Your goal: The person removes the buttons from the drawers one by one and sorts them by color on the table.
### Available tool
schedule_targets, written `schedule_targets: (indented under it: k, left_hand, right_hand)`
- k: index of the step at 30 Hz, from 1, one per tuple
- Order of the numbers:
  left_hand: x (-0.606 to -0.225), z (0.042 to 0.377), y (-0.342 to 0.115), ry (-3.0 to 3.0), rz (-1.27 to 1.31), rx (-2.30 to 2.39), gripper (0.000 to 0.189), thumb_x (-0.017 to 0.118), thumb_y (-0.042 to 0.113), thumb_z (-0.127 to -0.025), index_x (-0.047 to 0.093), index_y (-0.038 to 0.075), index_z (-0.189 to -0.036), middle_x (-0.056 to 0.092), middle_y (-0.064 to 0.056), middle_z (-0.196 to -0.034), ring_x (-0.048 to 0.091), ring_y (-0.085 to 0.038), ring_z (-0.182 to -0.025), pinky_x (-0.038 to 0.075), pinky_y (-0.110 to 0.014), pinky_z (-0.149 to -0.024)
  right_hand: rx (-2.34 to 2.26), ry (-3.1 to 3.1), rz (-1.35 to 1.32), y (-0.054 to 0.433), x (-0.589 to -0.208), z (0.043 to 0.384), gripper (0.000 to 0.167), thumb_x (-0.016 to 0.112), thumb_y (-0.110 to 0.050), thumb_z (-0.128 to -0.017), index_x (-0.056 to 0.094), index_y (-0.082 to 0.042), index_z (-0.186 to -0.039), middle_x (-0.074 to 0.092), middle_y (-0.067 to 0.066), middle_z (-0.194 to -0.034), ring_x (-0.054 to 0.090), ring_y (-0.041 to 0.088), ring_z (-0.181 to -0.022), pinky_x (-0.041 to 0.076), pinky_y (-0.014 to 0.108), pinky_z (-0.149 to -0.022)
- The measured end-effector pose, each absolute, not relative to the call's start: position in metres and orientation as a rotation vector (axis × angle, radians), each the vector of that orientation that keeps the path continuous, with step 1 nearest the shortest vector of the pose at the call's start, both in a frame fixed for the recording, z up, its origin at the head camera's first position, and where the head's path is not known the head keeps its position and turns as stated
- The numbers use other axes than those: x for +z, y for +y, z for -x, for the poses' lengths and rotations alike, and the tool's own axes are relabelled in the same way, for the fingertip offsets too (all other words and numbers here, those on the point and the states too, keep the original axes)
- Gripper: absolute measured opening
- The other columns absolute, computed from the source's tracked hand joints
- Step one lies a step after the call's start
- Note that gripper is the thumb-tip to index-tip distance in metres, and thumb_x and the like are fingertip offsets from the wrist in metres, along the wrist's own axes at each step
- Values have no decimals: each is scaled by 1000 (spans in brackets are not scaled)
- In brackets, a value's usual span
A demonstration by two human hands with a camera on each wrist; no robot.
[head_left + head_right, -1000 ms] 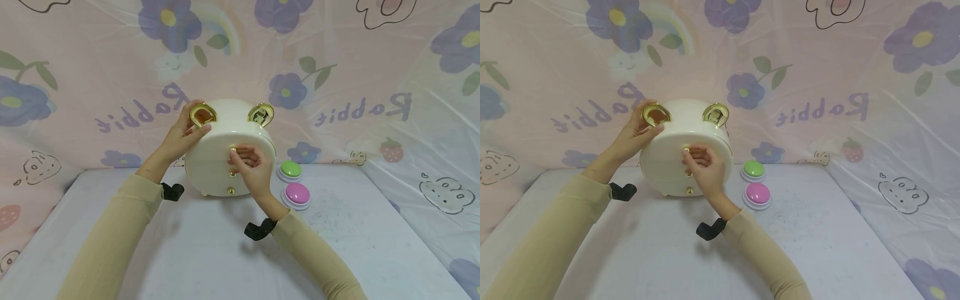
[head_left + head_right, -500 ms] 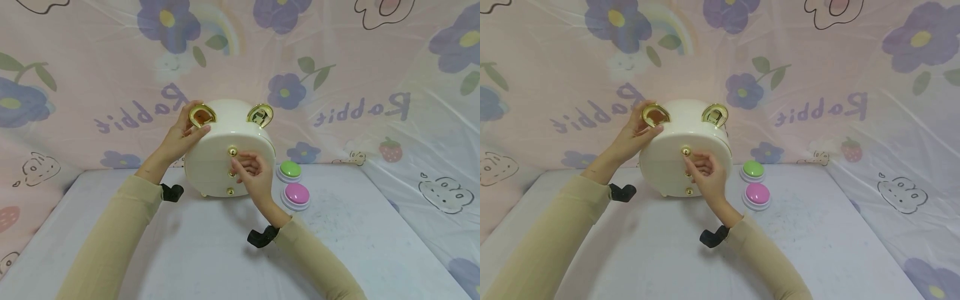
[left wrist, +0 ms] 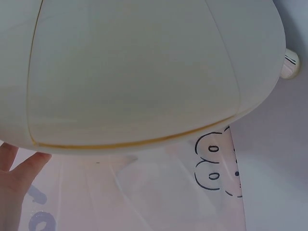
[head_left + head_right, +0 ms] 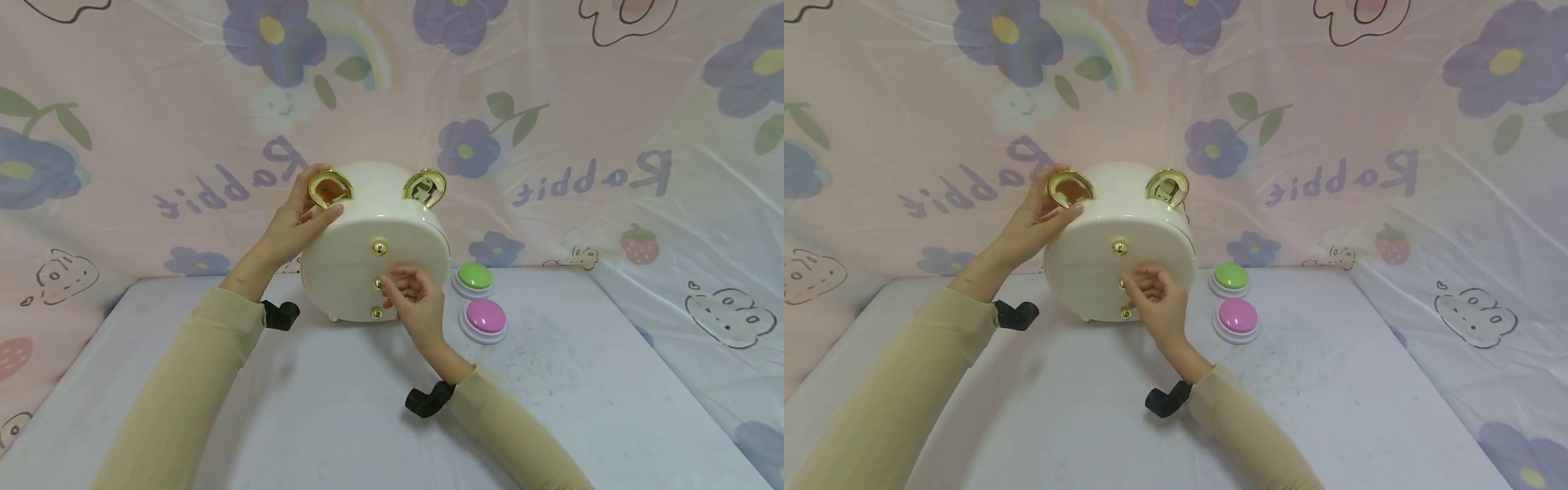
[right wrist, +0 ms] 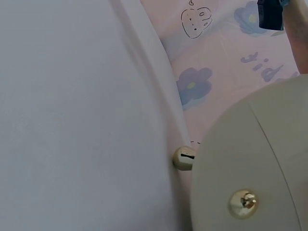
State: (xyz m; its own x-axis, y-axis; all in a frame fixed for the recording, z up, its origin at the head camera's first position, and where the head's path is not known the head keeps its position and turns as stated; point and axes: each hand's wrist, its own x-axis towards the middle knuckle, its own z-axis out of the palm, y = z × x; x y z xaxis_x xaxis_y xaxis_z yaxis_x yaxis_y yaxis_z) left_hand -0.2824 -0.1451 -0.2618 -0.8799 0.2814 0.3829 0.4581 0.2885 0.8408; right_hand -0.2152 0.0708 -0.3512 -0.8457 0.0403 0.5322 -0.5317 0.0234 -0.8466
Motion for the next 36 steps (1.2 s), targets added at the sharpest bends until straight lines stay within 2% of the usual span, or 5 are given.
schedule_targets:
  k: [11,16,27,33,36]
  left_hand:
    - [-263,283,-145,-2379,702,-1642,63,60,28,-95,23,42,-144,48,-4,-137,35,-24,-141,30,-56,-110]
    - [-263,282,-144,-2378,704,-1635,63,60,28,-95,23,41,-145,49,-6,-136,38,-24,-139,32,-56,-108]
    - [-261,282,-145,-2393,687,-1627,63,60,29,-95,23,44,-144,48,-4,-139,35,-24,-141,30,-57,-109]
    - [-261,284,-145,-2383,694,-1628,63,60,29,-95,24,41,-144,48,-4,-138,35,-23,-141,29,-57,-110]
    - [-262,284,-145,-2382,695,-1630,63,60,29,-95,24,41,-145,48,-4,-139,34,-23,-141,28,-56,-111]
  right_hand:
    - [1865,-1902,-516,69,-360,215,21,68,2,-86,58,13,-100,64,30,-75,59,45,-52,41,28,-35]
    - [1884,-1927,-503,68,-363,216,21,68,-1,-86,59,11,-100,66,28,-78,59,49,-55,43,41,-36]
    - [1824,-1948,-460,62,-358,212,20,70,-2,-85,60,10,-97,67,25,-83,58,47,-51,41,21,-36]
    - [1666,-1964,-414,58,-353,211,15,73,0,-81,63,9,-88,67,22,-78,47,9,-42,35,13,-42]
    - [1648,-1968,-394,57,-350,210,14,73,2,-79,62,9,-85,67,22,-77,43,1,-44,32,12,-42]
